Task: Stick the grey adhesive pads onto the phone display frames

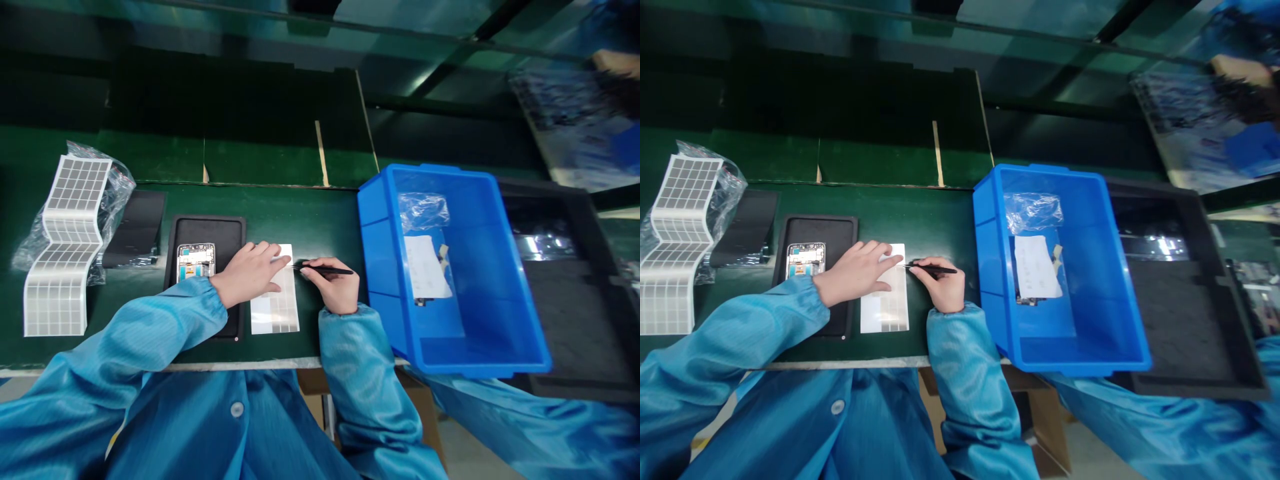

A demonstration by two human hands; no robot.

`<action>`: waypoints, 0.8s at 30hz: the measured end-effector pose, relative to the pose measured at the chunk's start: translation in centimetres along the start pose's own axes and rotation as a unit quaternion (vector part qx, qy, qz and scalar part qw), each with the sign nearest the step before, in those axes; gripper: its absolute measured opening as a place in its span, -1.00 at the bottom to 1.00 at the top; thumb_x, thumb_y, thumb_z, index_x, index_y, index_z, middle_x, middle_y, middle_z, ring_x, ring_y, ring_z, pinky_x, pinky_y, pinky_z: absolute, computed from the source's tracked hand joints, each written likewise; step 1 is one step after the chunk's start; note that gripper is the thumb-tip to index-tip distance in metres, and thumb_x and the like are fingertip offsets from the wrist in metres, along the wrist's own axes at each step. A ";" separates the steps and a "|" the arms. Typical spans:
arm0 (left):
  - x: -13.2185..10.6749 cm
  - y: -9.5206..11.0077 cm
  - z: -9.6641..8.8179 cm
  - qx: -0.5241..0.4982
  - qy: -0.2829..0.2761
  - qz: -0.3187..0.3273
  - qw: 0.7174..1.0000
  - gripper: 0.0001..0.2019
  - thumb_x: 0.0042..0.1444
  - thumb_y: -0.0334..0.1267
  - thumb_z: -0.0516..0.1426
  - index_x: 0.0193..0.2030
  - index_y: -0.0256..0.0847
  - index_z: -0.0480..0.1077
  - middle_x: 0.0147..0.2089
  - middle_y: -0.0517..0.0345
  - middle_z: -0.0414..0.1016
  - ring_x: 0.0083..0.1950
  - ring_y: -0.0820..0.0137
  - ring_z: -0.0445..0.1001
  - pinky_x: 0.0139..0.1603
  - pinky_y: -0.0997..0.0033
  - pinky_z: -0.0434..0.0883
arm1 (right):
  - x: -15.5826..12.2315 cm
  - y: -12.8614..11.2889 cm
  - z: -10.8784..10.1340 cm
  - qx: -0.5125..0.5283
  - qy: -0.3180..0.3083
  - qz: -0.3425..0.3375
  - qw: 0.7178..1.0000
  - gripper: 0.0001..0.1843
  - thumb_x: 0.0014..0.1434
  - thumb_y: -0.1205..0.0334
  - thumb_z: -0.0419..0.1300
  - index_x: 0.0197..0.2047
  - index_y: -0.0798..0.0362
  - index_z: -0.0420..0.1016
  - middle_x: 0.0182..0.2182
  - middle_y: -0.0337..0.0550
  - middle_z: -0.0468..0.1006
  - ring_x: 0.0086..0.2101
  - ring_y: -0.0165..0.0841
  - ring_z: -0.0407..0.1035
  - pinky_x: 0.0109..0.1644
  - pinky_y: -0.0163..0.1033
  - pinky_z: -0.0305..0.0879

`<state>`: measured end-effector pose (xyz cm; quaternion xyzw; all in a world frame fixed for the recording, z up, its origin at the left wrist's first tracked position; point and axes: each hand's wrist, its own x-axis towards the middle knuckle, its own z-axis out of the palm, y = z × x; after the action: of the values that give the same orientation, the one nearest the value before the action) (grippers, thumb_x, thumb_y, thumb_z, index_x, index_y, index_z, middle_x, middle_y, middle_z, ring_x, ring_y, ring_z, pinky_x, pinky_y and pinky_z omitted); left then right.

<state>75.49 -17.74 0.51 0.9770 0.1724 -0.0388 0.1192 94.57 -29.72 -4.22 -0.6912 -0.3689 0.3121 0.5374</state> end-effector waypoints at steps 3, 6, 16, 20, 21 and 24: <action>0.0 0.0 -0.1 0.002 -0.003 0.000 1.000 -0.36 0.20 0.04 0.22 0.33 -0.16 0.22 0.17 -0.08 0.33 0.08 0.14 0.31 -0.04 0.25 0.18 | 0.0 -0.1 0.1 -0.006 0.007 -0.006 1.000 -0.74 -0.05 0.12 0.50 -0.33 0.04 0.60 -0.33 -0.13 0.66 -0.27 -0.26 0.57 -0.05 -0.10 0.52; 0.0 0.0 -0.1 0.002 -0.005 -0.001 1.000 -0.37 0.20 0.05 0.22 0.33 -0.15 0.21 0.17 -0.09 0.34 0.09 0.14 0.31 -0.04 0.25 0.19 | 0.0 0.0 0.2 -0.021 0.011 -0.014 1.000 -0.74 -0.05 0.11 0.50 -0.33 0.04 0.61 -0.34 -0.14 0.65 -0.28 -0.26 0.56 -0.06 -0.10 0.52; -0.2 0.1 -0.2 0.013 0.005 -0.001 1.000 -0.37 0.19 0.04 0.23 0.32 -0.17 0.23 0.15 -0.07 0.35 0.08 0.13 0.31 -0.05 0.24 0.18 | -0.2 -0.1 0.3 0.003 0.042 -0.003 0.999 -0.74 -0.10 0.14 0.52 -0.38 0.04 0.59 -0.39 -0.14 0.66 -0.33 -0.26 0.57 -0.15 -0.13 0.53; 0.0 0.1 -0.1 0.006 0.002 -0.004 1.000 -0.38 0.18 0.04 0.24 0.30 -0.16 0.24 0.15 -0.07 0.35 0.08 0.14 0.32 -0.05 0.24 0.19 | -0.3 -0.5 0.1 0.036 0.060 0.017 0.997 -0.71 -0.15 0.17 0.54 -0.40 0.04 0.56 -0.41 -0.15 0.65 -0.36 -0.26 0.58 -0.24 -0.16 0.54; 0.1 0.2 -0.2 0.004 0.002 -0.005 1.000 -0.39 0.17 0.04 0.24 0.29 -0.16 0.25 0.15 -0.07 0.35 0.08 0.13 0.32 -0.05 0.24 0.19 | -0.3 -0.8 0.0 0.043 0.063 0.020 0.997 -0.71 -0.15 0.18 0.54 -0.41 0.04 0.56 -0.41 -0.16 0.66 -0.36 -0.26 0.58 -0.25 -0.17 0.54; -0.1 0.1 -0.7 -0.010 -0.001 -0.003 1.000 -0.37 0.16 0.00 0.27 0.29 -0.18 0.24 0.14 -0.08 0.38 0.08 0.13 0.34 -0.02 0.23 0.22 | -0.7 -2.0 -0.2 0.056 0.068 0.025 0.996 -0.72 -0.14 0.20 0.54 -0.41 0.04 0.55 -0.42 -0.15 0.67 -0.42 -0.28 0.58 -0.30 -0.18 0.54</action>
<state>75.51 -17.70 1.24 0.9753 0.1754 -0.0386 0.1287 93.99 -30.05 -2.18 -0.6886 -0.2956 0.2979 0.5913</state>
